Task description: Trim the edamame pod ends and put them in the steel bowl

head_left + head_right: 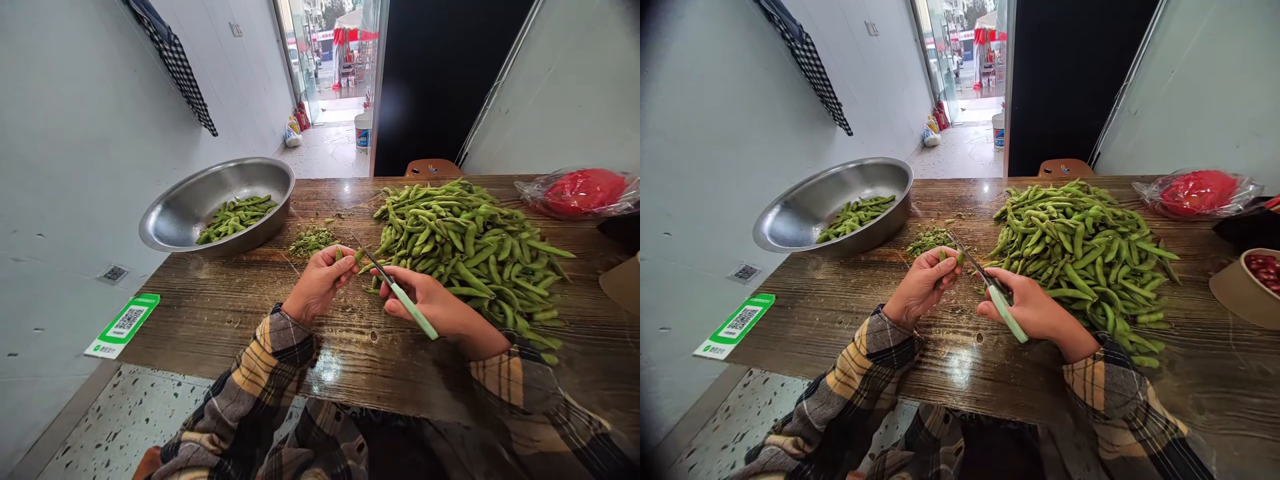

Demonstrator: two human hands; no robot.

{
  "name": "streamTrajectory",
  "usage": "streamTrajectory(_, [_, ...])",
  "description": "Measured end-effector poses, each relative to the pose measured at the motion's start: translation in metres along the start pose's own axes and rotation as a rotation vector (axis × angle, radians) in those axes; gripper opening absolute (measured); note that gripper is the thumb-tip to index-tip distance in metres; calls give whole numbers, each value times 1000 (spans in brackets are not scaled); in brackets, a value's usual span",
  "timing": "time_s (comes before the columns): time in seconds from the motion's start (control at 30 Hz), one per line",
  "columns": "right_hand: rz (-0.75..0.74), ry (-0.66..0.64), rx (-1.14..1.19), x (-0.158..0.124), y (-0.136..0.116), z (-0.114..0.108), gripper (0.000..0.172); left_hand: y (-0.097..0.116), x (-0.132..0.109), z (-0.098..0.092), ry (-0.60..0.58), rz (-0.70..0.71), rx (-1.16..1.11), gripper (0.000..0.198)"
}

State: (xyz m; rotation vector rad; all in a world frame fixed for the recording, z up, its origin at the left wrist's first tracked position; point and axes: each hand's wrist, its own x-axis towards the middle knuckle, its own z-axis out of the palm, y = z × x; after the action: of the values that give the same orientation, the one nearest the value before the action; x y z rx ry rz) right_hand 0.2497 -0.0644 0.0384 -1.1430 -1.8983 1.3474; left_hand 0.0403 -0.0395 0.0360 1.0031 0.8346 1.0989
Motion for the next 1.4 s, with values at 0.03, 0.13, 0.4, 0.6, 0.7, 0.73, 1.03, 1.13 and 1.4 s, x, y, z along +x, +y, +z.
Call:
streamTrajectory(0.03, [-2, 9, -26, 0, 0, 0, 62, 0, 0, 0, 5, 14, 19, 26])
streamTrajectory(0.13, [-18, 39, -113, 1, 2, 1, 63, 0, -1, 3, 16, 48, 88, 25])
streamTrajectory(0.4, [-61, 130, -240, 1, 5, 3, 55, 2, -3, 6, 50, 43, 197, 27])
streamTrajectory(0.6, [-95, 137, -261, 2, 8, 4, 53, -3, -1, 0, 4, 48, 287, 28])
streamTrajectory(0.7, [-83, 129, -252, 4, 10, 4, 51, -4, 0, -5, 12, 69, 310, 27])
streamTrajectory(0.73, [-80, 126, -240, 4, 10, 4, 51, -4, 0, -6, 15, 69, 304, 26])
streamTrajectory(1.03, [6, -20, 67, 3, 7, -3, 39, -1, 3, -9, 8, 138, 421, 23])
streamTrajectory(1.13, [124, -48, 208, 2, 7, -4, 46, 0, 4, -10, 2, 194, 484, 18])
streamTrajectory(1.4, [6, 82, 100, 2, 7, -3, 54, 1, 2, -10, -5, 145, 258, 25])
